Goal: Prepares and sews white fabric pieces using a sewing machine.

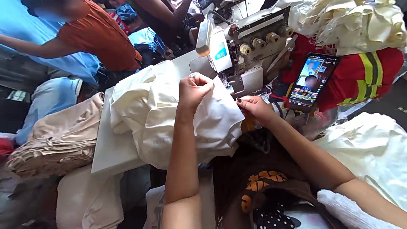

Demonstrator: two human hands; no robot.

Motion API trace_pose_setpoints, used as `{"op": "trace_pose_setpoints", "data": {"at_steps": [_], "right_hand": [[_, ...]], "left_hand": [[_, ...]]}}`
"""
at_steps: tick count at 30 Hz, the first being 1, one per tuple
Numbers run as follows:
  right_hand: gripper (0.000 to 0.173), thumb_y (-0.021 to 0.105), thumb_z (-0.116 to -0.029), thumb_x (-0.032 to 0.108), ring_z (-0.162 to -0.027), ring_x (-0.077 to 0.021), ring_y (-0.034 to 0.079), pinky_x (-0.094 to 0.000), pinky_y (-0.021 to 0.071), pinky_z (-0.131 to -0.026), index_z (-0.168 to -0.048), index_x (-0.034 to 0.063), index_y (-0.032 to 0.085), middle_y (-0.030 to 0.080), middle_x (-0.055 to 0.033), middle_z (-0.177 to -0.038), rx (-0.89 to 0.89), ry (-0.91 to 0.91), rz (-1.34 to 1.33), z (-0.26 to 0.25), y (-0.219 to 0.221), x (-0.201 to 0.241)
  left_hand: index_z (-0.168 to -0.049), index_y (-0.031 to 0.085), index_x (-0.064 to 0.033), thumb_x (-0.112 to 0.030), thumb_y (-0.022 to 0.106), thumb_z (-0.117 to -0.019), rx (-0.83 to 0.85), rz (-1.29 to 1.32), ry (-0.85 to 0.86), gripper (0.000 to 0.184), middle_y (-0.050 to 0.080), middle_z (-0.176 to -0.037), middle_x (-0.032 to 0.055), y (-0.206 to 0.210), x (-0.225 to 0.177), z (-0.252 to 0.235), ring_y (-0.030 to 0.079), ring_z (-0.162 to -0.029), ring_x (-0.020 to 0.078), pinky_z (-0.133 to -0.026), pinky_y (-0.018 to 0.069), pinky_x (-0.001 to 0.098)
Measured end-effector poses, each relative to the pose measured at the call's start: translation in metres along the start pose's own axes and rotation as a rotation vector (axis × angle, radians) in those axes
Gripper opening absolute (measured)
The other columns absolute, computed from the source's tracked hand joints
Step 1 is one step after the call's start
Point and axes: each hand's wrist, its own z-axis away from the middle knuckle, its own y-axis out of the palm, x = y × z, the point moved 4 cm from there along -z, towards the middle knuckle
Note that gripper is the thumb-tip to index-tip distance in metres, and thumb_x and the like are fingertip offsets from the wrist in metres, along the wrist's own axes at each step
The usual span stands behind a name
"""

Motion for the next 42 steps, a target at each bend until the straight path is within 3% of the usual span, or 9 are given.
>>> {"op": "trace_pose_setpoints", "data": {"at_steps": [2, 5, 11, 22, 24, 26, 29, 38, 42], "right_hand": [[0.025, 0.052, -0.1072, 0.023, -0.059, -0.0014, 0.052, -0.0194, 0.0456, -0.055, -0.099, 0.0064, 0.069, 0.060, 0.0035, -0.072, -0.028, 0.060, -0.018, 0.004, -0.003, -0.015], [0.022, 0.052, -0.1078, 0.019, -0.070, -0.0057, 0.064, -0.0248, 0.0576, -0.065, -0.115, 0.0036, 0.066, 0.068, -0.0011, -0.087, -0.032, 0.154, -0.067, 0.010, -0.006, -0.021], [0.013, 0.064, -0.0978, 0.002, -0.068, -0.0104, 0.068, -0.0282, 0.0608, -0.066, -0.110, -0.0020, 0.068, 0.072, -0.0052, -0.082, -0.028, 0.129, -0.056, 0.014, -0.007, -0.025], [0.040, 0.078, -0.0813, -0.007, -0.068, -0.0077, 0.065, -0.0262, 0.0584, -0.069, -0.119, 0.0015, 0.066, 0.068, -0.0013, -0.077, -0.132, 0.144, 0.004, 0.040, -0.009, -0.032], [0.039, 0.078, -0.0823, -0.005, -0.069, -0.0090, 0.066, -0.0279, 0.0596, -0.071, -0.119, 0.0007, 0.065, 0.068, -0.0021, -0.079, -0.144, 0.170, 0.002, 0.042, -0.009, -0.037], [0.032, 0.076, -0.0844, -0.004, -0.067, -0.0111, 0.068, -0.0293, 0.0625, -0.069, -0.115, -0.0028, 0.065, 0.068, -0.0036, -0.078, -0.156, 0.187, -0.025, 0.045, -0.008, -0.040], [0.026, 0.072, -0.0880, -0.003, -0.068, -0.0127, 0.071, -0.0291, 0.0636, -0.067, -0.114, -0.0053, 0.066, 0.072, -0.0060, -0.083, -0.143, 0.185, -0.021, 0.054, -0.004, -0.038], [0.025, 0.069, -0.0908, 0.000, -0.075, -0.0124, 0.073, -0.0304, 0.0648, -0.071, -0.115, -0.0041, 0.067, 0.074, -0.0053, -0.093, -0.120, 0.103, -0.010, 0.072, 0.004, -0.029], [0.027, 0.068, -0.0918, -0.001, -0.076, -0.0128, 0.073, -0.0303, 0.0650, -0.071, -0.119, -0.0050, 0.064, 0.073, -0.0049, -0.093, -0.160, 0.025, -0.031, 0.065, 0.005, -0.021]], "left_hand": [[-0.085, 0.068, -0.0050, 0.002, 0.079, -0.0809, -0.007, -0.003, -0.040, 0.014, 0.072, -0.082, -0.0035, 0.001, 0.007, -0.002, 0.064, -0.073, -0.0002, -0.071, 0.0554, 0.0199], [-0.084, 0.067, -0.0052, 0.003, 0.078, -0.0810, 0.003, -0.002, -0.034, 0.014, 0.072, -0.083, -0.0037, 0.004, 0.009, -0.004, 0.063, -0.072, -0.0011, -0.069, 0.0542, 0.0184], [-0.085, 0.068, -0.0048, 0.005, 0.077, -0.0805, 0.034, 0.050, 0.014, 0.014, 0.071, -0.086, -0.0031, 0.008, -0.001, -0.005, 0.064, -0.075, 0.0001, -0.071, 0.0549, 0.0189], [-0.094, 0.068, -0.0022, 0.005, 0.080, -0.0792, -0.030, 0.002, 0.052, 0.021, 0.070, -0.089, 0.0003, 0.023, 0.006, 0.011, 0.064, -0.073, 0.0011, -0.069, 0.0552, 0.0182], [-0.094, 0.072, -0.0022, 0.000, 0.076, -0.0845, -0.064, -0.186, 0.105, 0.011, 0.072, -0.092, 0.0043, 0.028, 0.007, 0.018, 0.067, -0.079, 0.0065, -0.075, 0.0566, 0.0240], [-0.097, 0.077, -0.0016, -0.006, 0.072, -0.0923, -0.124, -0.449, 0.261, 0.008, 0.075, -0.100, 0.0123, 0.037, 0.001, 0.032, 0.070, -0.096, 0.0218, -0.090, 0.0552, 0.0376], [-0.107, 0.075, -0.0010, -0.007, 0.060, -0.1004, -0.177, -0.788, 0.309, 0.017, 0.066, -0.119, 0.0189, 0.057, -0.016, 0.063, 0.057, -0.119, 0.0391, -0.103, 0.0441, 0.0545], [-0.137, 0.065, -0.0101, -0.002, 0.056, -0.0989, -0.279, -0.969, 0.144, 0.040, 0.066, -0.131, 0.0114, 0.110, -0.010, 0.084, 0.060, -0.124, 0.0303, -0.108, 0.0411, 0.0506], [-0.128, 0.068, -0.0052, -0.009, 0.050, -0.1048, -0.327, -0.901, 0.194, 0.029, 0.071, -0.123, 0.0138, 0.103, -0.005, 0.074, 0.065, -0.118, 0.0320, -0.108, 0.0441, 0.0503]]}}
